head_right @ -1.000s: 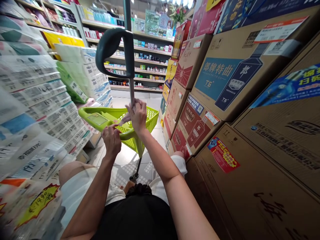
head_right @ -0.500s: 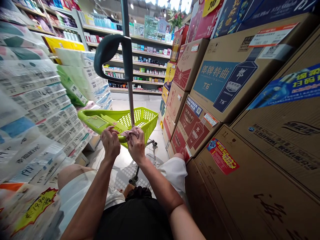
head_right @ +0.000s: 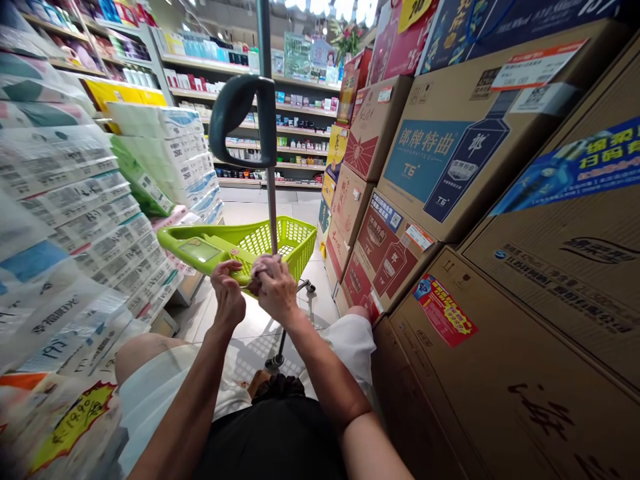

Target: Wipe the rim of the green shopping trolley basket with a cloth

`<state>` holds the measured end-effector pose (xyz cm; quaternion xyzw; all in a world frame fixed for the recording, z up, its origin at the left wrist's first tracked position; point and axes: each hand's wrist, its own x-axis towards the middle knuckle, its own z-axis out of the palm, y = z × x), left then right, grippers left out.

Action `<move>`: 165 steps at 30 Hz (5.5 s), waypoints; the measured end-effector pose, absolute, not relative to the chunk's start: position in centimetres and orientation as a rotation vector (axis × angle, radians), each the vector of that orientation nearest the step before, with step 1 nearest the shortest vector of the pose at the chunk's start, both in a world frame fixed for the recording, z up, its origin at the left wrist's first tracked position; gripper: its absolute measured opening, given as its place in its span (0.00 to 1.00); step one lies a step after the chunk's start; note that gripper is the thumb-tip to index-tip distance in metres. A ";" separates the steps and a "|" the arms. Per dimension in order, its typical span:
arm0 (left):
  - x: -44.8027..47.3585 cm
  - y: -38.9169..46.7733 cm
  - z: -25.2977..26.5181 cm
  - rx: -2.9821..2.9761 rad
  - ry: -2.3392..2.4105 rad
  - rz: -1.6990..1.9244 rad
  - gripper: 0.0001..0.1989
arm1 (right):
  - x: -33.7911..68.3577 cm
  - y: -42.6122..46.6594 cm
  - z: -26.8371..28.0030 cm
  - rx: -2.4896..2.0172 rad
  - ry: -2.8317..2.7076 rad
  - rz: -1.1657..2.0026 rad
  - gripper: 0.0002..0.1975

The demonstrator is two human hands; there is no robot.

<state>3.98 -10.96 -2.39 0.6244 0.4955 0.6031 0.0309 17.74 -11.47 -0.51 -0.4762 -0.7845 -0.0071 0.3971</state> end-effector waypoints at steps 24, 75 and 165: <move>-2.8 -6.7 0.6 1.927 2.025 1.757 0.27 | 18.8 -12.4 -1.6 -1.068 -1.875 -0.070 0.12; 4.5 -8.4 -0.3 1.937 2.220 1.560 0.26 | 24.0 -8.5 -2.0 -1.368 -1.843 0.016 0.25; -0.5 2.2 2.1 2.379 2.415 0.983 0.34 | 21.3 -1.1 3.5 -1.928 -1.893 -0.371 0.21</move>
